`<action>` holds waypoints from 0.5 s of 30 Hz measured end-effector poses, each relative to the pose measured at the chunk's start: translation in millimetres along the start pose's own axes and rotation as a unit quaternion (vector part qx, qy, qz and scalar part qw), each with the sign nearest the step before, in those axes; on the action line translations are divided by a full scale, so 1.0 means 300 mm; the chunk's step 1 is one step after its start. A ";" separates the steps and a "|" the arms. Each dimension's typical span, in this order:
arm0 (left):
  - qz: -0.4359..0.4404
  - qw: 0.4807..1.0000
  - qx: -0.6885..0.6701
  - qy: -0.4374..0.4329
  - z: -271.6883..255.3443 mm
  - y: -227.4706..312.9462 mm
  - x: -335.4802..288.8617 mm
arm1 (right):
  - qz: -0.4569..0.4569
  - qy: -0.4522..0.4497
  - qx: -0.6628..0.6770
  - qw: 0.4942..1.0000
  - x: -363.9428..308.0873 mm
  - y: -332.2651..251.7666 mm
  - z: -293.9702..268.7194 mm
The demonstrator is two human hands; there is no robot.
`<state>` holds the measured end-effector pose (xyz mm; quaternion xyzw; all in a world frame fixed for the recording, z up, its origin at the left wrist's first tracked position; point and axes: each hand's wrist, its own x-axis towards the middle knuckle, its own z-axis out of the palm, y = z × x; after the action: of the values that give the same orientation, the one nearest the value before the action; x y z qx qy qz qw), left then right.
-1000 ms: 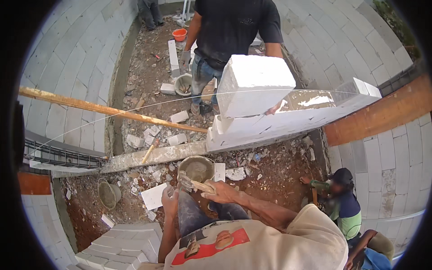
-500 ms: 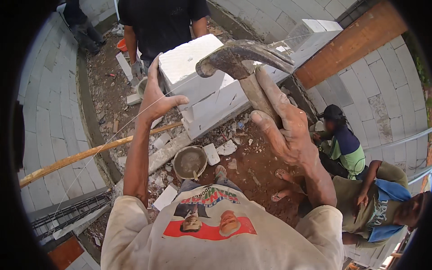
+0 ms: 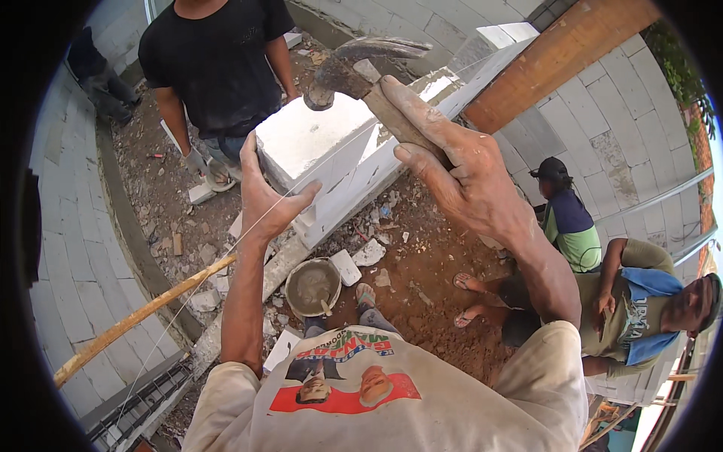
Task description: The person uses a measuring tape to gauge the length and alignment of concrete blocks on a wall under construction, marks measurements, and uses a hammer to secure blocks in place.
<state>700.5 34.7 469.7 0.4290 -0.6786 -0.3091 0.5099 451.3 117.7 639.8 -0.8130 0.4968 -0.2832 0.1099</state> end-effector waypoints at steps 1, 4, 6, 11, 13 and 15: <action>0.004 1.000 0.001 -0.005 -0.002 -0.001 0.001 | 0.003 0.003 -0.004 1.000 0.006 -0.001 0.002; 0.001 1.000 0.002 -0.011 -0.004 -0.007 0.000 | 0.014 -0.041 -0.019 0.999 0.014 0.002 0.003; -0.004 1.000 0.000 -0.014 -0.003 -0.012 -0.001 | 0.023 -0.086 -0.032 0.995 0.010 0.008 0.007; 0.007 0.999 0.045 0.006 0.016 -0.011 -0.007 | -0.001 -0.034 -0.024 0.999 0.001 0.031 0.025; 0.010 0.999 0.045 0.000 0.018 -0.007 -0.006 | -0.015 -0.031 -0.034 0.999 0.001 0.036 0.024; 0.009 0.999 0.045 0.002 0.019 -0.002 -0.005 | -0.034 -0.045 -0.051 0.997 -0.002 0.037 0.021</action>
<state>695.6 35.8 466.8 0.4461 -0.6944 -0.2731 0.4942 446.4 112.2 629.4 -0.8457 0.4776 -0.2240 0.0809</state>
